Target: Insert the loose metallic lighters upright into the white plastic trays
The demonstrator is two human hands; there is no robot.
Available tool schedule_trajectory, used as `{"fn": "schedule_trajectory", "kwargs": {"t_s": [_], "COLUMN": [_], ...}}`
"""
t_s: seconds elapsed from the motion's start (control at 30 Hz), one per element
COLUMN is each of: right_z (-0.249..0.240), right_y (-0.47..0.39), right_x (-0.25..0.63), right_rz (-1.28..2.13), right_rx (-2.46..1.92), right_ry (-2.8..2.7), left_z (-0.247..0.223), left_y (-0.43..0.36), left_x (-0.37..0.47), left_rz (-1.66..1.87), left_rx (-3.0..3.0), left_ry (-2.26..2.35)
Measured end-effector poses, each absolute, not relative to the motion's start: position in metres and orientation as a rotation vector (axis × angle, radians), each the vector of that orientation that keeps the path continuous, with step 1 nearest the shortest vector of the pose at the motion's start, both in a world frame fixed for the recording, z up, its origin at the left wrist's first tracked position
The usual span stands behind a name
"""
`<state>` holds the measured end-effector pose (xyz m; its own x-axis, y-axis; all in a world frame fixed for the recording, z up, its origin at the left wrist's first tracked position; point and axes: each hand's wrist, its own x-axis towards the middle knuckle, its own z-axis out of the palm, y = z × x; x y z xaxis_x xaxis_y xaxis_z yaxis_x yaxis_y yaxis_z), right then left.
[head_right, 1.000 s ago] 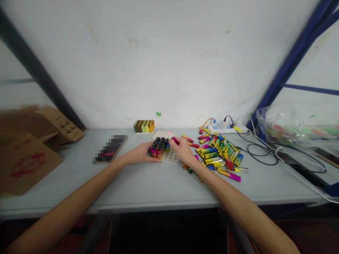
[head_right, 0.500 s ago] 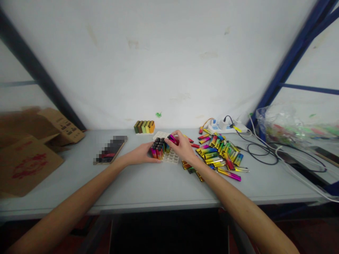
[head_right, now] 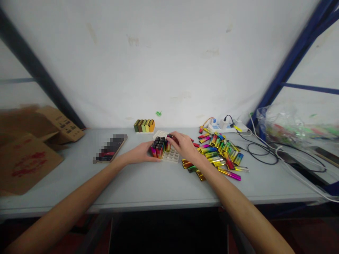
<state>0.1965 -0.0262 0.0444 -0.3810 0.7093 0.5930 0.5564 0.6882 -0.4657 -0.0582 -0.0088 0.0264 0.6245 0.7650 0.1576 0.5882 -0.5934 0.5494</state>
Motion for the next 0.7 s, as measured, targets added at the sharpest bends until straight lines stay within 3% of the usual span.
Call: {"fn": "schedule_trajectory", "kwargs": {"t_s": [0.37,0.7], "right_z": [0.0334,0.0395], "right_y": [-0.0225,-0.0244], "right_x": [0.1974,0.1996], "right_rz": [0.422,0.360], "right_rx": [-0.878,-0.918], "right_ry": [-2.188,-2.227], "left_z": [0.0254,0.0271], "left_y": [-0.0088,-0.0099], "left_x": [-0.0588,-0.0577], "left_rz": [0.536,0.536], "left_rx": [2.385,2.370], "left_ry": [1.091,1.085]}}
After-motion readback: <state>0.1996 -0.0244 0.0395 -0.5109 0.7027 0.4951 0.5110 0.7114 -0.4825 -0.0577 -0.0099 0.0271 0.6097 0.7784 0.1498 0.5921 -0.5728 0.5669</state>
